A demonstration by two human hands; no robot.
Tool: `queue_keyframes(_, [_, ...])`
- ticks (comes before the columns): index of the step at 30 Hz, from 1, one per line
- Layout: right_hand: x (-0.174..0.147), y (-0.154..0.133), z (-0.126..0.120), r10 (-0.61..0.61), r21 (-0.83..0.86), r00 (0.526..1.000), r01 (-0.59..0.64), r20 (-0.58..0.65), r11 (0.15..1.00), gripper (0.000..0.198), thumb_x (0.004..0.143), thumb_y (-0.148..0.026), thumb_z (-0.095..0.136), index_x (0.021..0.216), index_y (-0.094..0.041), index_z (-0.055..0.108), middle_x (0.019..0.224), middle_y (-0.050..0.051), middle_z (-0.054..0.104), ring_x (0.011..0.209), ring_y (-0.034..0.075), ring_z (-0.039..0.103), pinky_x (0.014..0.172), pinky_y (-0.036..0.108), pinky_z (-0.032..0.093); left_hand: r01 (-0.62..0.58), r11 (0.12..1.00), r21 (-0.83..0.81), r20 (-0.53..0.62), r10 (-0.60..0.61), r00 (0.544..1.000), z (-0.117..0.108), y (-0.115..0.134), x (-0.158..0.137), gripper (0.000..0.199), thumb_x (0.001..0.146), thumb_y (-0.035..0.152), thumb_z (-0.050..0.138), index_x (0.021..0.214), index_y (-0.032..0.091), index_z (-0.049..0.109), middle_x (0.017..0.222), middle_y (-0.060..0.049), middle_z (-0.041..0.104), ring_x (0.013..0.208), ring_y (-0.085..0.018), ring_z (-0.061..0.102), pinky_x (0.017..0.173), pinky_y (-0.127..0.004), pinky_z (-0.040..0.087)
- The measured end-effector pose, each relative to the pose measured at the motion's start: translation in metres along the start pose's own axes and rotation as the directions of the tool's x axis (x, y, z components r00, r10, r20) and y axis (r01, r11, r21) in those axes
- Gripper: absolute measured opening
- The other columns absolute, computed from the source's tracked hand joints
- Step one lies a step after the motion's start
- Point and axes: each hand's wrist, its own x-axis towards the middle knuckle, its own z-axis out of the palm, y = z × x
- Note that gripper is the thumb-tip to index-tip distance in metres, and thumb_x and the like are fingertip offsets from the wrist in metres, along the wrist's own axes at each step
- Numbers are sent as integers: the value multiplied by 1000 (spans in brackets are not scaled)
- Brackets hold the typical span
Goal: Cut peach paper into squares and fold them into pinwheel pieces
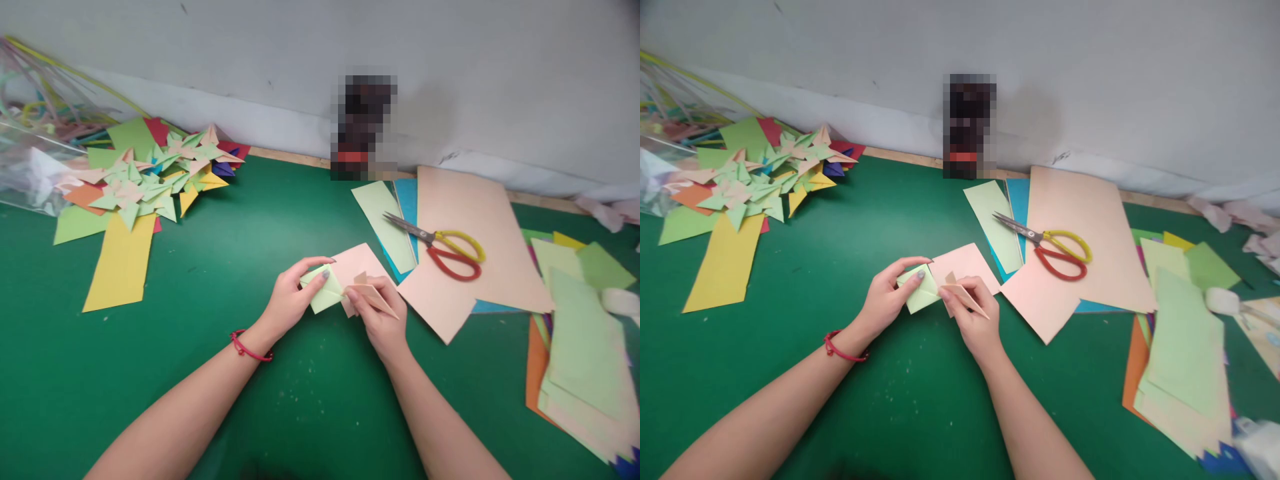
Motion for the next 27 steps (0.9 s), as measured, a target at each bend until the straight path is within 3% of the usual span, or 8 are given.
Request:
queue_keyframes(13, [-3, 4, -2, 163, 153, 981, -178, 106, 972, 13, 73, -26, 66, 78, -20, 56, 61, -3, 61, 48, 13, 59, 46, 25, 47, -63, 998, 26, -60, 65, 996, 0, 0, -2, 21, 84, 30, 51, 101, 22, 61, 104, -3, 64, 91, -14, 59, 74, -23, 46])
queue_keyframes(21, [-2, 4, 1, 149, 198, 985, -164, 88, 966, 12, 71, -23, 68, 77, -20, 58, 75, 0, 64, 54, 13, 63, 46, 24, 49, -59, 997, 54, -56, 62, 997, 1, 3, -3, 23, 85, 32, 49, 101, 22, 62, 104, -3, 64, 89, -15, 59, 72, -23, 46])
queue_keyframes(24, [-2, 5, 1, 140, 195, 988, -148, 59, 969, 11, 72, -22, 68, 78, -20, 58, 75, 1, 64, 56, 14, 64, 48, 25, 50, -1, 999, 37, -110, 5, 994, 0, 1, -3, 25, 87, 34, 45, 102, 23, 62, 82, -1, 65, 65, -12, 57, 56, -21, 43])
queue_keyframes(27, [-1, 3, 1, 132, 182, 991, -129, -8, 975, 10, 73, -22, 67, 78, -20, 58, 73, 0, 65, 58, 15, 64, 54, 27, 52, 54, 997, -57, -207, -65, 976, -1, -3, -1, 29, 89, 36, 40, 108, 22, 57, 51, 4, 52, 45, -10, 48, 46, -21, 39])
